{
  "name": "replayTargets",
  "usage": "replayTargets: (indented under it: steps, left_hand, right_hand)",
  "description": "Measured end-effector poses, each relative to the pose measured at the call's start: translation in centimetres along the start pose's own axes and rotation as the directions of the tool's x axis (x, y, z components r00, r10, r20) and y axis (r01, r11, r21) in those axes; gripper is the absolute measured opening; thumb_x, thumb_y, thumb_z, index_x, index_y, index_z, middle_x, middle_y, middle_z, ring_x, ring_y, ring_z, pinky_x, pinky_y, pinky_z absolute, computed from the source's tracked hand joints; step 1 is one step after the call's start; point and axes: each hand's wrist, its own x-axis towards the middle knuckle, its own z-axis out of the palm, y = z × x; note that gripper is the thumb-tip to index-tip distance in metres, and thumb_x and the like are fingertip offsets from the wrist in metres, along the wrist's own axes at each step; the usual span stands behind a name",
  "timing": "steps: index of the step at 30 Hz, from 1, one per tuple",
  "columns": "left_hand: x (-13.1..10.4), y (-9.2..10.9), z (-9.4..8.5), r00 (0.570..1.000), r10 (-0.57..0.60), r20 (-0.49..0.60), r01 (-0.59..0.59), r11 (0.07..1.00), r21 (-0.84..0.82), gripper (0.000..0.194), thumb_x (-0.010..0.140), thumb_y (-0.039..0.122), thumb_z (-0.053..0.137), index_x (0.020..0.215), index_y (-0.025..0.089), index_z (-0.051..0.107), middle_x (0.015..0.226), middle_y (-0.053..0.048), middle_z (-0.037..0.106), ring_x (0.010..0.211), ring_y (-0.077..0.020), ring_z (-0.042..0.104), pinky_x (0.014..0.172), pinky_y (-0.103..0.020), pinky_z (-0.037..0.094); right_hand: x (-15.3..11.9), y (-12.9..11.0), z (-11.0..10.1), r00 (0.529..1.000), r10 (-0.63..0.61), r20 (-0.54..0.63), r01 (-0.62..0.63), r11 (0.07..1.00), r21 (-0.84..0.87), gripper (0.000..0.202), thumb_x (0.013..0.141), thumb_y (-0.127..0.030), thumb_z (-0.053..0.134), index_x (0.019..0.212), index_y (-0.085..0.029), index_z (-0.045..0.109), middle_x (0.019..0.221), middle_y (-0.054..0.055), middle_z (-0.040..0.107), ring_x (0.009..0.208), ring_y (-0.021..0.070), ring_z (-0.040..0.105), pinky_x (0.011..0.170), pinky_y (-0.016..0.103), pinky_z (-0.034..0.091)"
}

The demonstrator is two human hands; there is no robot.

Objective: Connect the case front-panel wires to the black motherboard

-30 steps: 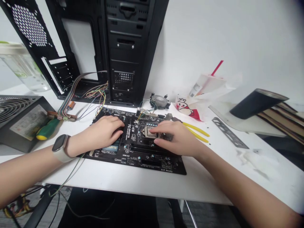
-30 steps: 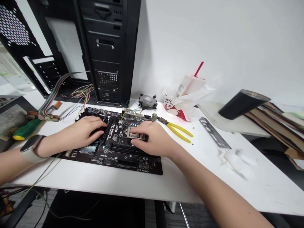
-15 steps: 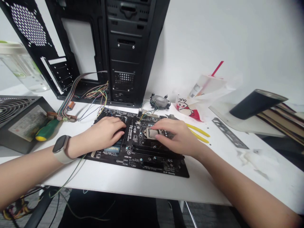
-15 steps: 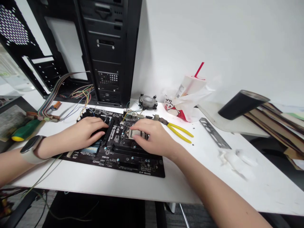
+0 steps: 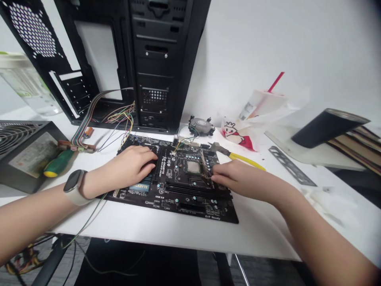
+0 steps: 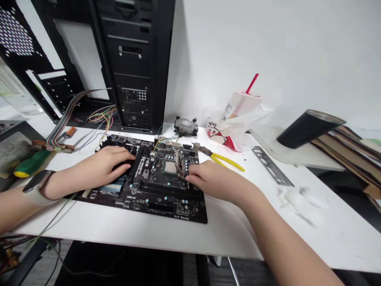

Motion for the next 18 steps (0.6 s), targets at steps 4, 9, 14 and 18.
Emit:
replayTargets:
  steps: [4, 9, 14, 18]
  left_hand:
    - [0.0, 0.1, -0.2, 1.0, -0.006, 0.006, 0.006, 1.0, 0.006, 0.029, 0.097, 0.026, 0.042, 0.109, 0.014, 0.065, 0.103, -0.011, 0.068, 0.094, -0.0261, 0.064, 0.09, -0.045, 0.051]
    - [0.1, 0.3, -0.2, 1.0, -0.015, -0.005, 0.015, 1.0, 0.008, 0.028, 0.095, 0.025, 0.043, 0.107, 0.015, 0.067, 0.101, -0.011, 0.068, 0.092, -0.0256, 0.065, 0.088, -0.044, 0.052]
    - [0.2, 0.3, -0.2, 1.0, -0.021, -0.003, 0.021, 1.0, 0.015, 0.028, 0.095, 0.025, 0.044, 0.108, 0.015, 0.066, 0.102, -0.011, 0.069, 0.092, -0.0251, 0.065, 0.09, -0.044, 0.052]
    - [0.2, 0.4, -0.2, 1.0, -0.027, 0.007, 0.027, 0.999, 0.022, 0.027, 0.096, 0.025, 0.044, 0.109, 0.015, 0.066, 0.102, -0.011, 0.069, 0.093, -0.0254, 0.066, 0.09, -0.043, 0.053]
  right_hand:
    - [0.4, -0.9, 0.3, 0.997, -0.035, -0.067, 0.034, 0.999, -0.006, 0.031, 0.095, -0.028, 0.047, 0.065, -0.02, 0.05, 0.065, 0.002, 0.061, 0.056, 0.0141, 0.052, 0.053, 0.027, 0.036]
    - [0.8, -1.6, 0.5, 0.982, -0.077, -0.172, 0.082, 0.996, 0.02, 0.021, 0.093, -0.024, 0.051, 0.074, -0.021, 0.06, 0.065, 0.0, 0.063, 0.059, 0.0126, 0.054, 0.059, 0.025, 0.037]
    - [1.1, -1.4, 1.0, 0.966, -0.078, -0.247, 0.094, 0.994, 0.052, 0.015, 0.091, -0.024, 0.053, 0.081, -0.021, 0.065, 0.059, -0.003, 0.062, 0.053, 0.0104, 0.054, 0.058, 0.023, 0.038]
    - [1.1, -1.3, 1.1, 0.961, -0.091, -0.259, 0.108, 0.993, 0.052, 0.015, 0.089, -0.023, 0.055, 0.079, -0.02, 0.066, 0.055, -0.005, 0.06, 0.05, 0.0095, 0.051, 0.056, 0.023, 0.037]
